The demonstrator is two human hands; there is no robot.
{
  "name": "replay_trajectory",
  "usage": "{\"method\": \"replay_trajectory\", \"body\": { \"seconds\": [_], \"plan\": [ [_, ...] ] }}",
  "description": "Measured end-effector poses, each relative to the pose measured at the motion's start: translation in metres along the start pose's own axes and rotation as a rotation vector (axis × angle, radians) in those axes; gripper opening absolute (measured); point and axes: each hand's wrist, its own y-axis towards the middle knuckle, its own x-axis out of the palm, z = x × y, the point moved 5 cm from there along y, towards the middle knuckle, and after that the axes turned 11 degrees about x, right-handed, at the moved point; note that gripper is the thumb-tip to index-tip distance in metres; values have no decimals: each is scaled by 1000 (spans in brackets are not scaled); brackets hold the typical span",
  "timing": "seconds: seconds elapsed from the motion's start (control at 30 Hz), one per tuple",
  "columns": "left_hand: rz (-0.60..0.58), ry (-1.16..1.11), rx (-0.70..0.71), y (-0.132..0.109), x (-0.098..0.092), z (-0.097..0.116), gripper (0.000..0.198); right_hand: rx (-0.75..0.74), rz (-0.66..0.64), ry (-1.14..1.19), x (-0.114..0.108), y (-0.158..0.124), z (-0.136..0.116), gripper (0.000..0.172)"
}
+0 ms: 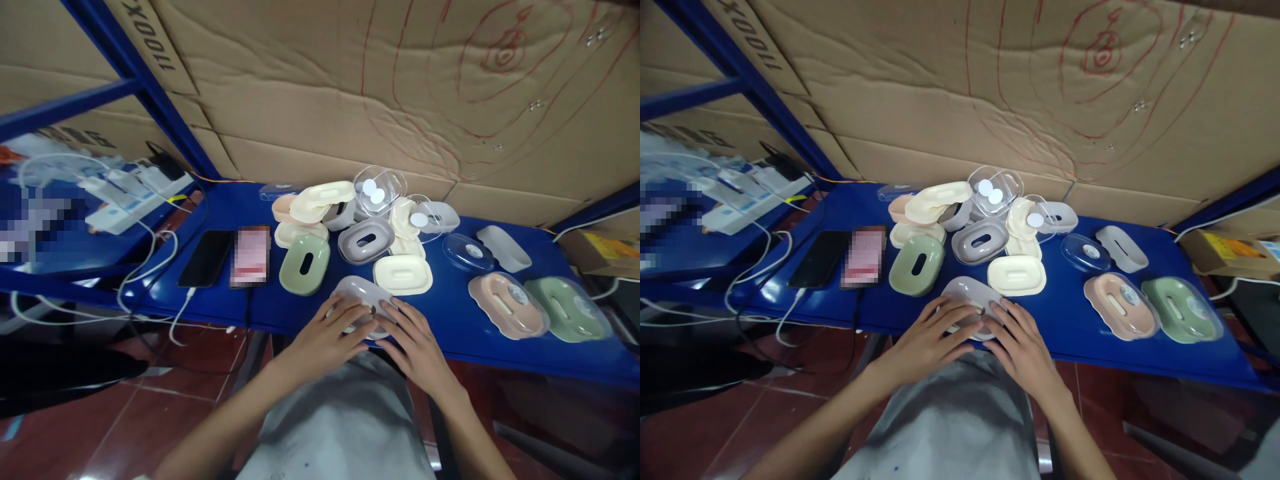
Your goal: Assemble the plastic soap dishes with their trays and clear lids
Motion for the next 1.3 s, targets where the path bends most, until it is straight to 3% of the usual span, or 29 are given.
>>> {"method": "replay_trajectory", "body": {
  "seconds": [0.13,0.4,0.5,0.6,0.7,0.77,0.83,0.93,1.1,1.2,1.3],
  "plan": [
    [35,43,-88,-17,-4,-4,30,6,-47,68,-1,5,-3,47],
    [138,32,-123,-33,3,-3,22,-75,-95,8,-3,11,-7,47],
    [151,-19,-147,-34,4,-6,26,-71,14,-56,-25,34,16,46],
    [180,-62,-167,-34,3,-9,28,56,215,-181,-52,77,60,40],
    [223,-93,-182,-36,2,-10,29,136,213,-277,-63,120,98,26],
    [251,-110,-196,-40,1,-10,28,143,230,-208,-69,132,109,19],
    [281,-113,-205,-43,0,-10,27,165,309,-94,-78,126,108,19],
    [332,-115,-214,-46,-1,-10,23,278,449,126,-89,93,93,22],
    [330,-109,-221,-44,1,-11,16,474,579,607,-78,42,59,17],
    [351,-92,-236,-48,5,-11,28,606,443,916,-53,36,45,17],
    [380,-73,-261,-53,7,-11,47,720,222,968,-25,38,36,24]
  ]
}}
